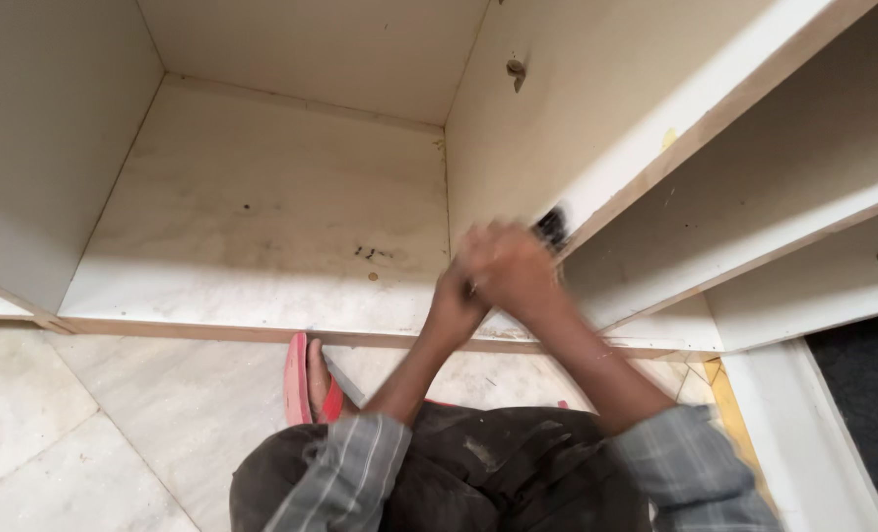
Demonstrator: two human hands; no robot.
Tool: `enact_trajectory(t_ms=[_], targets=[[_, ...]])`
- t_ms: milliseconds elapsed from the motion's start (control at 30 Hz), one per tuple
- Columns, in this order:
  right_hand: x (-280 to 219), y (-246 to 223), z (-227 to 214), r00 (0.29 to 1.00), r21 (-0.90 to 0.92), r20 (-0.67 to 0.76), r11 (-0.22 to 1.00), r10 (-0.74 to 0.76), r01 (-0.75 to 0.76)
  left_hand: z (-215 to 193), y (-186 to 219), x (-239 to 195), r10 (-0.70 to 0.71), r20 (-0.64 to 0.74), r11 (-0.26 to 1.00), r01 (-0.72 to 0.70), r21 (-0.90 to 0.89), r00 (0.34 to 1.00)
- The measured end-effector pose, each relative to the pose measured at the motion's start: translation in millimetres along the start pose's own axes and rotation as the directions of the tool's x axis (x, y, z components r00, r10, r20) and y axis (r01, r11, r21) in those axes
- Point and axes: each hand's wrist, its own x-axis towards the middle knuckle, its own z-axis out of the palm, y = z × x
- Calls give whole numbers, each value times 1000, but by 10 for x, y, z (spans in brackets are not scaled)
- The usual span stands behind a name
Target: The person smooths the edges and corners of a wooden cabinet using a hand plane. They work on the vertical edges and horizontal joints, removing material to create a smooth finish.
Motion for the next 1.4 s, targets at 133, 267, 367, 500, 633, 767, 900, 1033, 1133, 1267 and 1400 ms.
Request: enact_trajectory(t_ms=[133, 267, 367, 500, 633, 767, 900, 1033, 1133, 1267, 1400], targets=[[-519, -811, 1028, 988, 221, 131, 969, 80, -108, -276, -838, -813, -284, -99, 943, 297, 150, 954], [-681, -900, 1040, 990, 282, 131, 955, 54, -89, -257, -922, -1047, -424, -139, 888, 441, 132, 895], [-463, -561, 679, 996, 252, 91, 967, 7, -30, -143, -649, -736, -210, -103, 968, 222, 117, 972], [-172, -32, 70, 999, 86, 36, 996, -30, 27, 32, -16, -125, -215, -61, 970, 220, 99, 975], [52, 578, -601, 995, -239, -101, 971, -1, -23, 327, 716, 586, 8, 29, 993, -11, 117, 1000], [78, 1016, -935, 984, -305, -176, 951, -11, -44, 499, 953, 945, -44, 62, 971, 28, 238, 997], [-2, 567, -384, 997, -201, -68, 978, 39, -52, 282, 430, 505, -70, 35, 995, 67, 74, 997], [-284, -400, 514, 998, 137, 57, 991, 5, -13, -79, -314, -470, -258, -81, 961, 265, 81, 963], [-534, -783, 824, 995, 298, 97, 953, 26, -54, -157, -569, -882, -382, -155, 902, 404, 151, 911], [-432, -356, 631, 997, 187, 67, 982, -38, 25, -45, -440, -537, -286, -122, 946, 300, 120, 951], [-104, 317, -56, 999, 243, 35, 970, -38, 28, 254, 143, 50, -150, -58, 989, 151, 0, 987]])
